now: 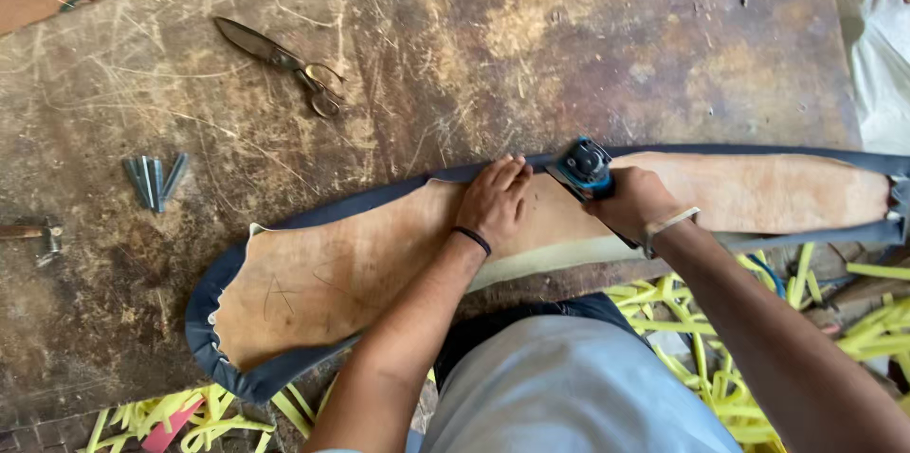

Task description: The person staples dark fabric onto a curved wooden frame using a pneumatic staple gun, then trims excess fabric with scissors. The work proceeds along the edge of the frame, with repeated folding and stapling to secure the material.

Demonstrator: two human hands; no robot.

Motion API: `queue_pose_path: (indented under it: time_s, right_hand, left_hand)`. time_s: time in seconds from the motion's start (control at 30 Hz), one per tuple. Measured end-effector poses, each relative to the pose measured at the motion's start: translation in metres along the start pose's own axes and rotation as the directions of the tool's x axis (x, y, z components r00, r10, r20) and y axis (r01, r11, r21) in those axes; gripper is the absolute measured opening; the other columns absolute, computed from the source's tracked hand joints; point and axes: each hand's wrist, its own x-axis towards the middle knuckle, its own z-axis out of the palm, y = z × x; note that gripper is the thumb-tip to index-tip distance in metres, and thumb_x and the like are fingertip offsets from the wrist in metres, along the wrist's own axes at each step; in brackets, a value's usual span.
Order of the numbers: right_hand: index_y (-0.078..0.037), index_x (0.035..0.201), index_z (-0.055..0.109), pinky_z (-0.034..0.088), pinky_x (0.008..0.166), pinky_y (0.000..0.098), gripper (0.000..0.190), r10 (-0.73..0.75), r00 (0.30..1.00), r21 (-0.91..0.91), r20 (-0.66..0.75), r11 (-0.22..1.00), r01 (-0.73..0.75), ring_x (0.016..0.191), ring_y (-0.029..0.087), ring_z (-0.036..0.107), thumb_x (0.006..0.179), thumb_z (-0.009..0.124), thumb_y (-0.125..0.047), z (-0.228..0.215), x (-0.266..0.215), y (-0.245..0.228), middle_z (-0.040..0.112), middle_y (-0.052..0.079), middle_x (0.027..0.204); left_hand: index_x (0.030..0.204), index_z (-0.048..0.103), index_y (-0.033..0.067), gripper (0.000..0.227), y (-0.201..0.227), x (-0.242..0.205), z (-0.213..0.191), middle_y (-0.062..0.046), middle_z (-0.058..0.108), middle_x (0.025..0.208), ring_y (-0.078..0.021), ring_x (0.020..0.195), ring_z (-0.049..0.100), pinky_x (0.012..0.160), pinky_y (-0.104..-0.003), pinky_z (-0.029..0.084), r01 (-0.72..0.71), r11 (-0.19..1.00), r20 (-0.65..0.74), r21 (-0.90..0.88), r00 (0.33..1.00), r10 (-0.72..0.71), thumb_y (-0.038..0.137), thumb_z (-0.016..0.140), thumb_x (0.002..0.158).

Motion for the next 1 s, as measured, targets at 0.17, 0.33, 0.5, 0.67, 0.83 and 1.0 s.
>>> queue_pose_path:
  time_s: [0.17, 0.33, 0.5, 0.67, 0.83, 1.0]
  right_hand:
    - [-0.008, 0.101, 0.080, 0.058, 0.079, 0.0464, 0.048, 0.131, 0.991, 0.030, 0.007, 0.991, -0.131, 0.082, 0.038, 0.075, 0.074, 0.084, -0.048, -0.007, -0.024, 0.051, 0.077, 0.022, 0.090]
    - [-0.003, 0.097, 0.080, 0.060, 0.071, 0.0449, 0.047, 0.443, 0.897, 0.214, 0.014, 0.875, -0.435, 0.070, 0.031, 0.076, 0.080, 0.082, -0.047, -0.018, -0.071, 0.139, 0.076, 0.019, 0.078]
    - [-0.004, 0.096, 0.079, 0.057, 0.069, 0.0434, 0.043, 0.467, 0.872, 0.292, -0.143, 0.862, -0.414, 0.068, 0.026, 0.072, 0.075, 0.085, -0.041, -0.013, -0.077, 0.197, 0.076, 0.015, 0.076]
    - [-0.005, 0.099, 0.079, 0.058, 0.078, 0.0446, 0.044, 0.527, 0.839, 0.395, -0.136, 0.806, -0.442, 0.084, 0.035, 0.075, 0.075, 0.082, -0.041, 0.008, -0.079, 0.213, 0.077, 0.020, 0.089]
    - [-0.004, 0.100, 0.078, 0.059, 0.079, 0.0437, 0.041, 0.488, 0.867, 0.350, -0.101, 0.833, -0.428, 0.083, 0.036, 0.075, 0.075, 0.083, -0.037, -0.011, -0.075, 0.203, 0.077, 0.022, 0.089]
    - [-0.002, 0.097, 0.079, 0.061, 0.074, 0.0432, 0.043, 0.536, 0.842, 0.377, 0.065, 0.767, -0.518, 0.073, 0.033, 0.078, 0.076, 0.083, -0.040, -0.039, -0.078, 0.204, 0.080, 0.020, 0.081]
  left_hand:
    - [0.140, 0.060, 0.0079, 0.046, 0.004, 0.003, -0.009, -0.010, 0.058, 0.147, -0.0271, 0.140, 0.051, 0.123, -0.043, 0.039, 0.079, 0.991, -0.054, -0.105, 0.995, -0.085, 0.022, 0.063, 0.096]
    - [0.138, 0.054, 0.0051, 0.070, 0.052, 0.063, -0.028, -0.015, 0.060, 0.130, -0.0337, 0.125, 0.053, 0.110, -0.051, 0.040, 0.163, 0.973, 0.059, -0.163, 0.986, -0.155, 0.042, 0.076, 0.082]
    - [0.138, 0.057, 0.0092, 0.075, 0.113, 0.172, 0.025, -0.016, 0.062, 0.127, -0.0356, 0.117, 0.057, 0.098, -0.055, 0.043, 0.171, 0.975, 0.333, -0.140, 0.936, -0.117, 0.045, 0.079, 0.076]
    - [0.097, 0.074, 0.0130, 0.022, 0.157, 0.224, 0.106, -0.012, 0.070, 0.107, -0.0342, 0.108, 0.067, 0.093, -0.048, 0.054, 0.076, 0.929, 0.224, -0.361, 0.975, 0.008, 0.034, 0.067, 0.095]
    - [0.110, 0.071, 0.0136, 0.016, 0.154, 0.196, 0.118, -0.008, 0.068, 0.111, -0.0268, 0.112, 0.065, 0.102, -0.044, 0.053, -0.239, 0.927, -0.003, -0.287, 0.969, 0.249, 0.020, 0.057, 0.105]
    - [0.141, 0.057, 0.0012, 0.052, 0.166, 0.153, 0.076, -0.015, 0.056, 0.136, -0.0279, 0.126, 0.051, 0.110, -0.042, 0.041, -0.351, 0.936, 0.131, 0.001, 0.928, 0.348, 0.017, 0.055, 0.091]
